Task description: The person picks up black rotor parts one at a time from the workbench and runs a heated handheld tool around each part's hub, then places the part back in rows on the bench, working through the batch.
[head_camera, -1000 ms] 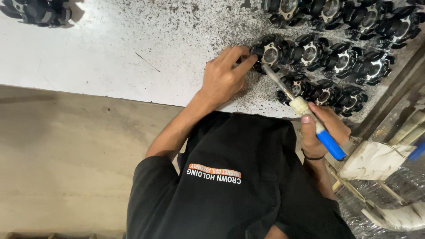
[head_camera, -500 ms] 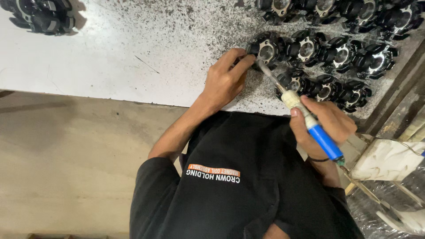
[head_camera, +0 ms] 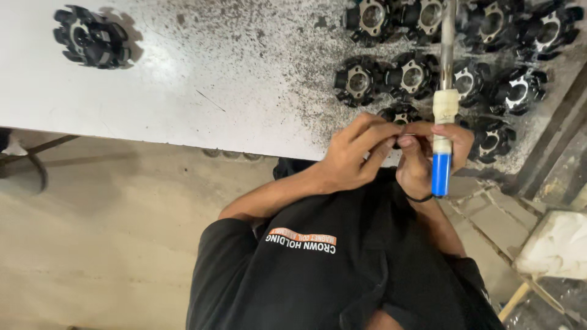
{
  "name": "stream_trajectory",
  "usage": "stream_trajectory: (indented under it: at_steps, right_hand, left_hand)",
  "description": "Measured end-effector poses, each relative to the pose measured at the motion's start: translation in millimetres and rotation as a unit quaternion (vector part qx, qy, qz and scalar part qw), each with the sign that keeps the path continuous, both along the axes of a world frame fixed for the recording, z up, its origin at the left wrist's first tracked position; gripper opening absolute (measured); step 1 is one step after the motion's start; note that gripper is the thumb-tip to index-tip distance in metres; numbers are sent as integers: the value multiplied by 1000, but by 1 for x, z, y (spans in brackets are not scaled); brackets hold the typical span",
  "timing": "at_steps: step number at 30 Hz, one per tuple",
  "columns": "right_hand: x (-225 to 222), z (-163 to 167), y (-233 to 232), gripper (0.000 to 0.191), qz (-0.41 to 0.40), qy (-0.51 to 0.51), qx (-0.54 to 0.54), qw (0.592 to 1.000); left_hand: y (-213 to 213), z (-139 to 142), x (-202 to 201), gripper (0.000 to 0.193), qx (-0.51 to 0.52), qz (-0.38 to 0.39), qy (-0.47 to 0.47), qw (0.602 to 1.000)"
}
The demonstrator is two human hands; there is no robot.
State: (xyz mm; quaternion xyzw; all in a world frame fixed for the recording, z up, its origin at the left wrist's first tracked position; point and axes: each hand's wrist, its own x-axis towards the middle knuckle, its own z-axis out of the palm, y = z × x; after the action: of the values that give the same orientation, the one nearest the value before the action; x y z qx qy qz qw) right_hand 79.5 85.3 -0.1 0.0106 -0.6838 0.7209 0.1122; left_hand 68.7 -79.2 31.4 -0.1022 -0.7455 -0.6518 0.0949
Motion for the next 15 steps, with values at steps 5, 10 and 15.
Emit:
stream_trajectory:
  at_steps: [5, 10, 15]
  right_hand:
    - [-22, 8, 2, 41, 15, 25, -108, 994]
    - [-30, 26, 38, 41, -1, 28, -104, 994]
    - [-14, 28, 54, 40, 8, 16, -40, 999]
  left_hand:
    - [-9, -2, -14, 32, -11, -12, -3, 1000]
    - [-70, -32, -42, 81, -250, -8, -29, 968]
    - [-67, -71, -40, 107, -350, -25, -58, 935]
